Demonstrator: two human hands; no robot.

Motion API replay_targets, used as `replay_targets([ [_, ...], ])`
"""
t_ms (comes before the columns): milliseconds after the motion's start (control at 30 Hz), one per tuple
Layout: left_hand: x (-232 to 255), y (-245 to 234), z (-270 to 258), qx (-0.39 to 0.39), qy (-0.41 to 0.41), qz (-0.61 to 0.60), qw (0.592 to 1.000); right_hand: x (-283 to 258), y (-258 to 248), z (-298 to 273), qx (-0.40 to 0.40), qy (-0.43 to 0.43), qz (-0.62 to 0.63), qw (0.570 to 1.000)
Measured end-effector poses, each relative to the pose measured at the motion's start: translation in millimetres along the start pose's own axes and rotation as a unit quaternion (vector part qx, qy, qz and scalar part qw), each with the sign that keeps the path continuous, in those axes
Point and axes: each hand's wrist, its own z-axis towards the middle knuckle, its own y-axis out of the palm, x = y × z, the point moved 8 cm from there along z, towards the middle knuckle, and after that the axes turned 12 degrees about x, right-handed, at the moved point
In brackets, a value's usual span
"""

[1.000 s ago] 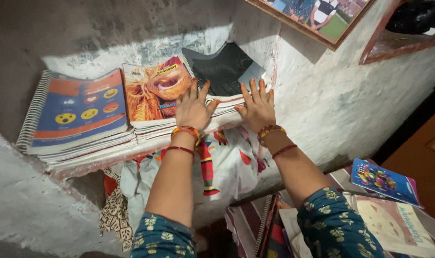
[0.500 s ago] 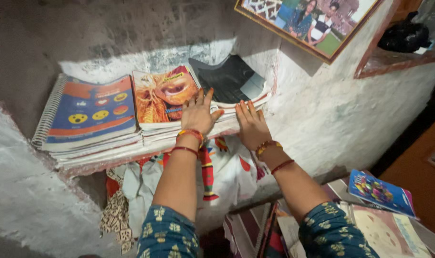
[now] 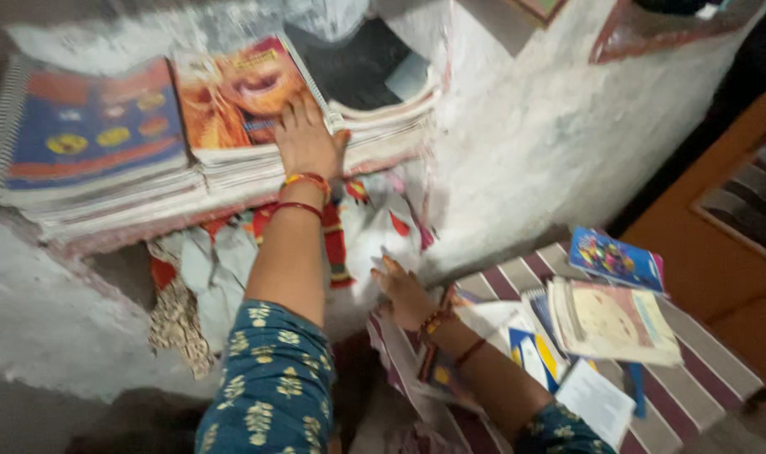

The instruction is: The person picks up various textbooks and notebooks from a table and places them onto a wall shelf. They handle each book individually, aligning them into neat stacks by subject and size.

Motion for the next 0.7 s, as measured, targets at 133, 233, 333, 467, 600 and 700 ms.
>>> replay_targets([
  [133,2.7,-4.7,-30.2,-0.009,0.065,0.049,0.997,41.5,-3.4,-22.7,0.070,-0.056,0.001,0.996],
  [233,3.6,-11.8,-62.7,0.006,0.086,0.023,0.996,80.1,-12.0,-36.3,0.131,-0.073,0.058,0.987],
  [333,-9.6,16.9,-117.3,-0.058,0.009,-0.107,0.993,110.3,-25.2,-35.5,0.152,-0.003,0.136,0.979],
  [467,-10.5,98.4,-272.1,-0.110,-0.053,-0.143,0.982,114.1,-82.5,-53.8,0.178,0.038,0.204,0.962],
  [600,41.7,167.2,-445.0,-0.147,-0.057,-0.184,0.970,140.9,-92.3,-85.9,0.063,0.293,0.374,0.878],
  [700,76.9,178.1,-524.5,-0.238,-0.175,-0.200,0.934,167.4,-94.9,-103.4,0.083,0.166,0.370,0.910],
])
